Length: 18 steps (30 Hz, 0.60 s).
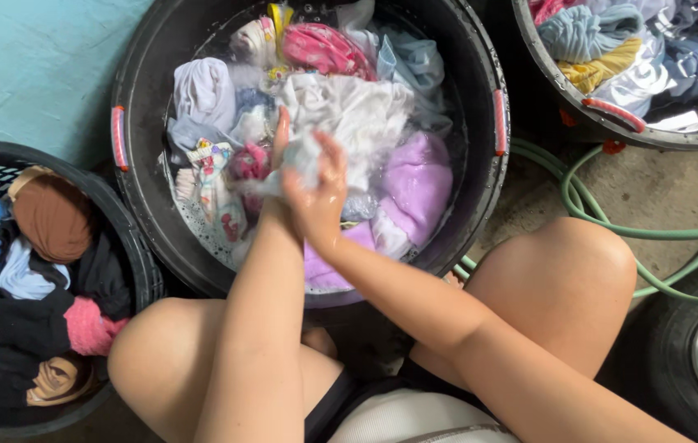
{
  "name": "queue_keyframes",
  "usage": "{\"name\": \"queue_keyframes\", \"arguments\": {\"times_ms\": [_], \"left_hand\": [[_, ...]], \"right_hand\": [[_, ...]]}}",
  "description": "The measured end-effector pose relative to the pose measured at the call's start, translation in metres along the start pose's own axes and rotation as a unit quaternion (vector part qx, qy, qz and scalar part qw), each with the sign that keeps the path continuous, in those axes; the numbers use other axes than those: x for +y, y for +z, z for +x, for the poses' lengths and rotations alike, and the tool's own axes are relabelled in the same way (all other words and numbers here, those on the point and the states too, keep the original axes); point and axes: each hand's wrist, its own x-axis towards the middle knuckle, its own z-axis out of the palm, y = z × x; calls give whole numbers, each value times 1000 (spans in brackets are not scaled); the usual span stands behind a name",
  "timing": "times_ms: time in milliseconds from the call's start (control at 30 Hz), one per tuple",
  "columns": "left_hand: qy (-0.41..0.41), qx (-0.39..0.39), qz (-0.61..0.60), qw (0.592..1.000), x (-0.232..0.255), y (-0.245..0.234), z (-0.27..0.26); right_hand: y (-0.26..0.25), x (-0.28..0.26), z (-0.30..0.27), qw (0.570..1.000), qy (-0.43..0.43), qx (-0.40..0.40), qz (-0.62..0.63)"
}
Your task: The person washes clothes by hand in a large basin of soapy water, scrubbing different items including a white shirt and a pink garment before setting them aside.
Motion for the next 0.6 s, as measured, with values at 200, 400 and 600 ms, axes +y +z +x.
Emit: {"name": "queue_keyframes", "arguments": {"times_ms": [200, 400, 600], "left_hand": [[16, 14, 10, 1000, -34, -21, 15], [203, 212, 349, 890, -62, -6, -12], [102, 98, 716, 683, 3, 3, -48]], "right_hand": [[-5, -2, 6, 976, -106, -73, -176], [-40, 71, 68, 974, -159, -4, -162], [-101, 52, 146, 793, 251, -294, -470]]}}
